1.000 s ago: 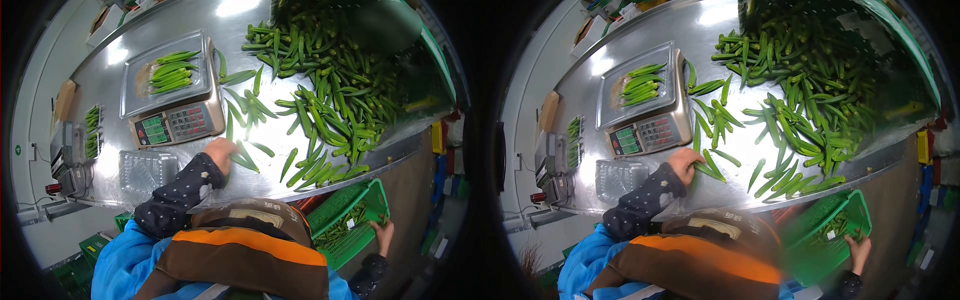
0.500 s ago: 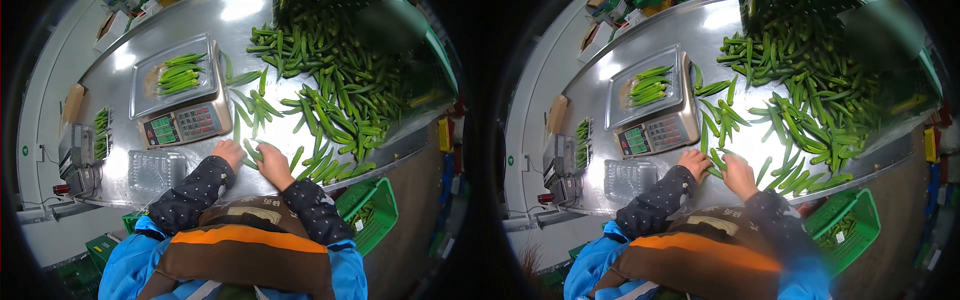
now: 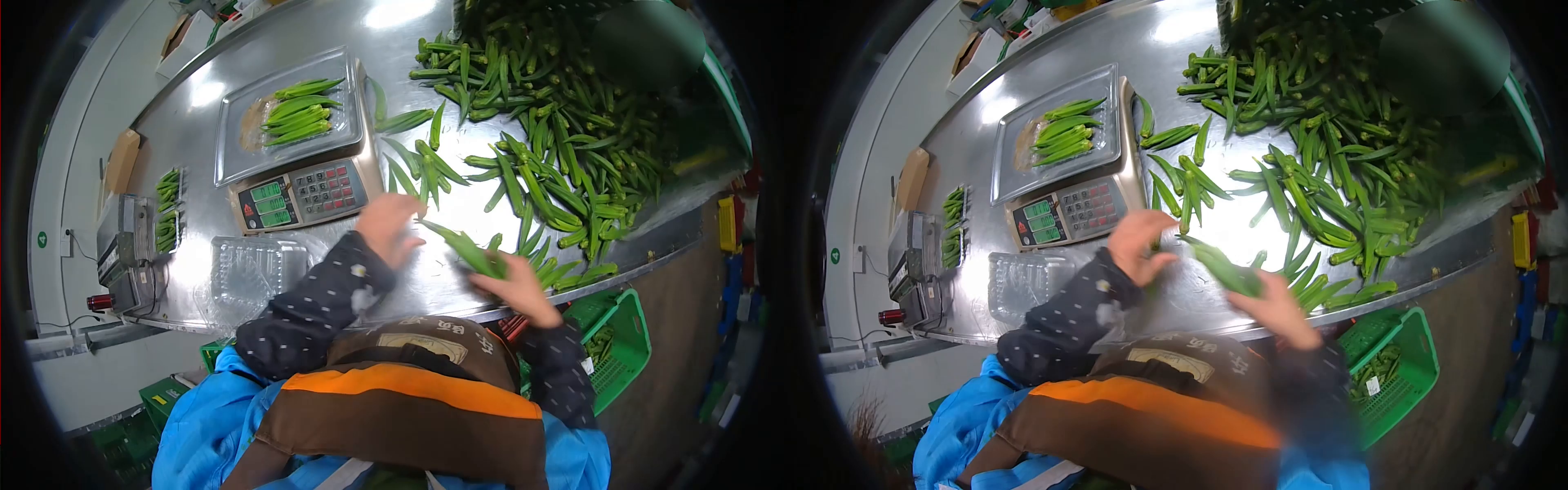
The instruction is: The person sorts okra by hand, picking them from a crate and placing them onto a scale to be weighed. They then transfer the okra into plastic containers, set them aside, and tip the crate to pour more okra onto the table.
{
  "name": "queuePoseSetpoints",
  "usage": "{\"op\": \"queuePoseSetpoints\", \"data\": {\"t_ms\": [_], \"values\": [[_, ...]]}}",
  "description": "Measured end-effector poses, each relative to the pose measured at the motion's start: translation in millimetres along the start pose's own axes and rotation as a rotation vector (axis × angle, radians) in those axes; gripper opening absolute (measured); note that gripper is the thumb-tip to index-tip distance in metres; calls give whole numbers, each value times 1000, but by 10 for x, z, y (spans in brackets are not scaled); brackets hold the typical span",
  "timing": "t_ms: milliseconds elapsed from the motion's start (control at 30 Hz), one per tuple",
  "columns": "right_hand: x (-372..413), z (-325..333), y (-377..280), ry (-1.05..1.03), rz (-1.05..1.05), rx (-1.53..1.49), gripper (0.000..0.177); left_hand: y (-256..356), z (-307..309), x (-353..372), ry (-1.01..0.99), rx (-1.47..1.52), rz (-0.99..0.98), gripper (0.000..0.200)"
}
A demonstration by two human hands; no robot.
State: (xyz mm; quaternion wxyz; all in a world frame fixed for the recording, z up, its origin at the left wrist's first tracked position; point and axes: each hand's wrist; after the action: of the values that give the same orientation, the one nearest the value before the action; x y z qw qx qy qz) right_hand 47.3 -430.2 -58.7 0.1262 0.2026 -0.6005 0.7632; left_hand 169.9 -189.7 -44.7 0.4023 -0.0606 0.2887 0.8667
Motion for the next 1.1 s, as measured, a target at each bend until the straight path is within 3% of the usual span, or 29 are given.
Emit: {"op": "queuePoseSetpoints", "data": {"t_ms": [33,67,100,167,200,233,267,300,367,433,500,533,567,600,633,700,733,767,833,867,900,933,967,1000,1033,1067,1100], "values": [[352,256,-102,11,-134,-283,51,-75,73,28,180,57,141,32],[738,585,28,88,-117,-124,52,-212,150,159,118,136,318,31],[1199,848,27,141,-217,-225,55,-336,220,317,55,217,496,31],[2135,1300,433,345,-328,-362,57,-390,298,491,-319,121,847,27],[2570,1444,736,490,-375,-348,55,-395,170,605,-362,52,812,31],[2911,1559,1011,505,-397,-311,52,-294,88,642,-363,53,821,31],[3228,1666,1259,575,-569,-201,44,-165,-19,640,-441,-69,791,34],[3270,1721,1191,466,-1090,625,37,-90,-101,617,-513,-191,755,37],[3298,1556,1292,852,-990,774,32,-138,-313,626,-612,-242,754,38],[2973,1453,1443,920,-491,244,28,-163,-418,649,-722,-306,740,38],[2217,954,1002,953,-309,-107,24,-34,-298,525,-668,411,1015,30],[1817,653,771,905,-151,-242,24,106,-290,442,-633,447,967,24],[1532,489,655,740,-185,-172,26,232,-318,392,-581,559,854,21],[1217,273,504,658,-151,-304,31,403,-374,307,-557,547,729,21],[973,-17,-87,616,-185,-601,32,614,-314,153,-578,508,591,25],[665,-243,-106,498,-47,-656,28,845,-511,41,-613,498,331,34],[591,-272,27,512,-32,-638,30,987,-438,-113,-775,517,307,34],[566,-247,128,528,-18,-619,32,1105,-447,-165,-798,462,293,34],[856,52,-256,526,-244,-603,31,1057,-318,-263,-879,509,216,35],[1037,217,-80,659,-272,-662,30,938,-378,-226,-774,463,320,34],[1288,458,-44,645,-218,-603,28,743,-503,-150,-667,416,424,34],[1577,630,269,777,-99,-598,29,439,-615,-38,-424,325,401,39],[1953,962,571,695,-234,-460,27,169,-648,27,-185,231,374,46],[2310,1220,878,746,-498,4,33,21,-573,-29,-144,153,400,54],[2661,1349,1226,824,-577,529,42,-122,-523,-129,-100,73,430,62],[2860,1402,1264,783,-849,921,49,-277,-599,-226,-86,17,452,67],[2907,1430,1293,850,-767,770,41,-450,-729,-323,-71,-38,472,73]]}}
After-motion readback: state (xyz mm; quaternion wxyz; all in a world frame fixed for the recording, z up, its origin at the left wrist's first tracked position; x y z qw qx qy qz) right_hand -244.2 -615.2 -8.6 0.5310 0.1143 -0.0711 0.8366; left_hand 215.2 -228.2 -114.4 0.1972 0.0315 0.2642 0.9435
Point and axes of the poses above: each hand's wrist, its own x-axis away from the middle knuckle, its own z-axis out of the back of the hand, y = z × x, and after that the axes turned 4 degrees about -x, right-handed
